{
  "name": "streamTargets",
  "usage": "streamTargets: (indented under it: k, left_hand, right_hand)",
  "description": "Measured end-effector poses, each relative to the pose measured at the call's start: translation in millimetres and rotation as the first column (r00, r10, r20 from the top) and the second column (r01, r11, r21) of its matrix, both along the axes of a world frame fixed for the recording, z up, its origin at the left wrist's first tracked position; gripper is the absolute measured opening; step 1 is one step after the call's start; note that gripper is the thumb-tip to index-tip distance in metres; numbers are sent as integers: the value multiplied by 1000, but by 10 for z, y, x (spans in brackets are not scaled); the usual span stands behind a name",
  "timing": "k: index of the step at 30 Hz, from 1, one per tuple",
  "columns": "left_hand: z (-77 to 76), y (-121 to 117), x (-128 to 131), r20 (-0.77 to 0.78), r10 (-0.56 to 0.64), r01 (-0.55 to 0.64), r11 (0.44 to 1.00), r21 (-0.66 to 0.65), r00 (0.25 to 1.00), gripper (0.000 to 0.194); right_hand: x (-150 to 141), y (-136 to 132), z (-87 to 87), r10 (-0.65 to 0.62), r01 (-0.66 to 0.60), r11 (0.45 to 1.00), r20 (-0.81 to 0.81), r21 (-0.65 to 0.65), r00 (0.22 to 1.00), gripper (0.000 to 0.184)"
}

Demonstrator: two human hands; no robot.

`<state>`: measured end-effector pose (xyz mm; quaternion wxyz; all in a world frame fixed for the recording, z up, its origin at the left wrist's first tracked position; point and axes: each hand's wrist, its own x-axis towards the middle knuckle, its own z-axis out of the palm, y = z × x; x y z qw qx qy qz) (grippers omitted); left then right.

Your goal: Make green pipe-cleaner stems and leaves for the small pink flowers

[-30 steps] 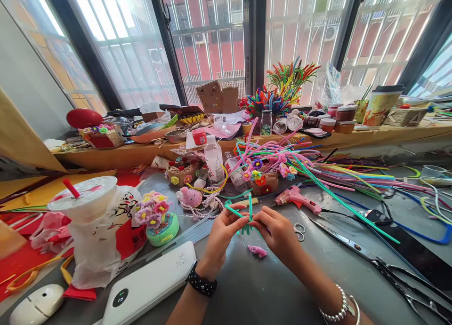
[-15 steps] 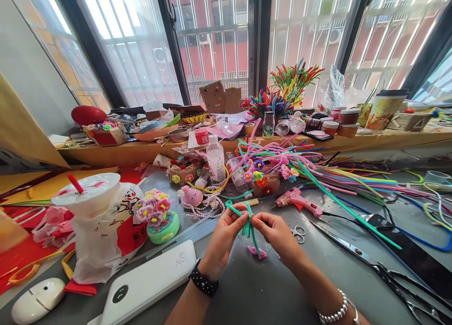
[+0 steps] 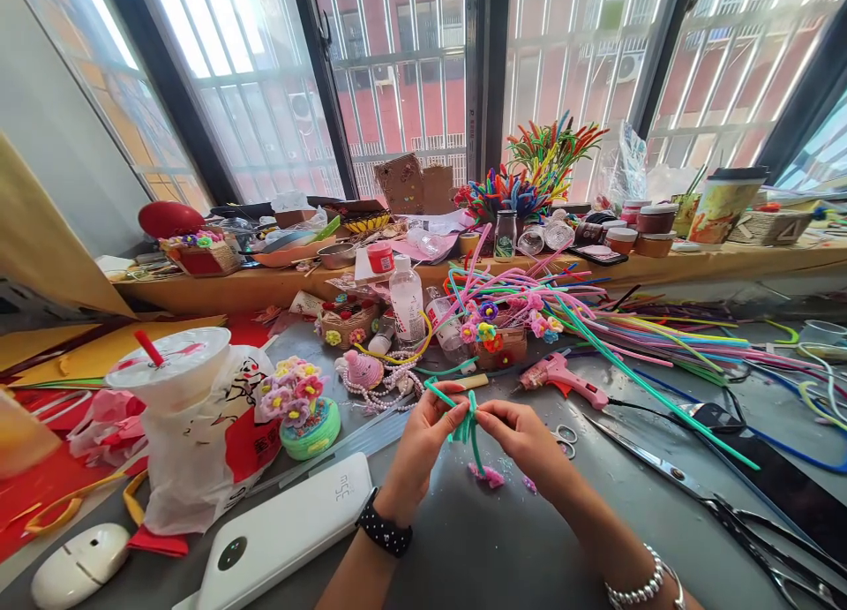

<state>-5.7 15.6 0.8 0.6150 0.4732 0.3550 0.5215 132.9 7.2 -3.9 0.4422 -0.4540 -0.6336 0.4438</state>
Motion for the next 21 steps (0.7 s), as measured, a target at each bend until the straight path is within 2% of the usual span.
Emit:
streamTargets:
  k: [3, 6, 9, 12, 16, 21]
  left_hand:
    - [26, -26, 14, -38, 28, -26, 998, 54, 999, 18]
    - [19, -22, 15, -16, 31, -31, 999, 6, 999, 18]
    - [-10, 0, 2, 14, 13, -12, 998, -60, 1000, 21]
    - [-24, 12, -11, 31, -19, 21, 996, -83, 999, 24]
    - [-14, 11, -18, -16, -67, 65, 994, -92, 998, 24]
    - [-10, 13, -17, -100, -101, 99, 995, -31, 990, 22]
  right_hand:
    - [-14, -5, -13, -25, 24, 999, 29, 22, 999, 27]
    - [-44, -14, -24, -68, 51, 987, 104, 153, 992, 25]
    - [-78, -23, -42, -158, 78, 939, 217, 335, 963, 22]
    - [-89, -31, -56, -228, 85, 894, 281, 440, 932, 20]
    - [-70, -42, -58, -265, 99, 870, 290, 483, 920, 19]
    - [-53, -43, -55, -269, 108, 876, 291, 471, 918, 17]
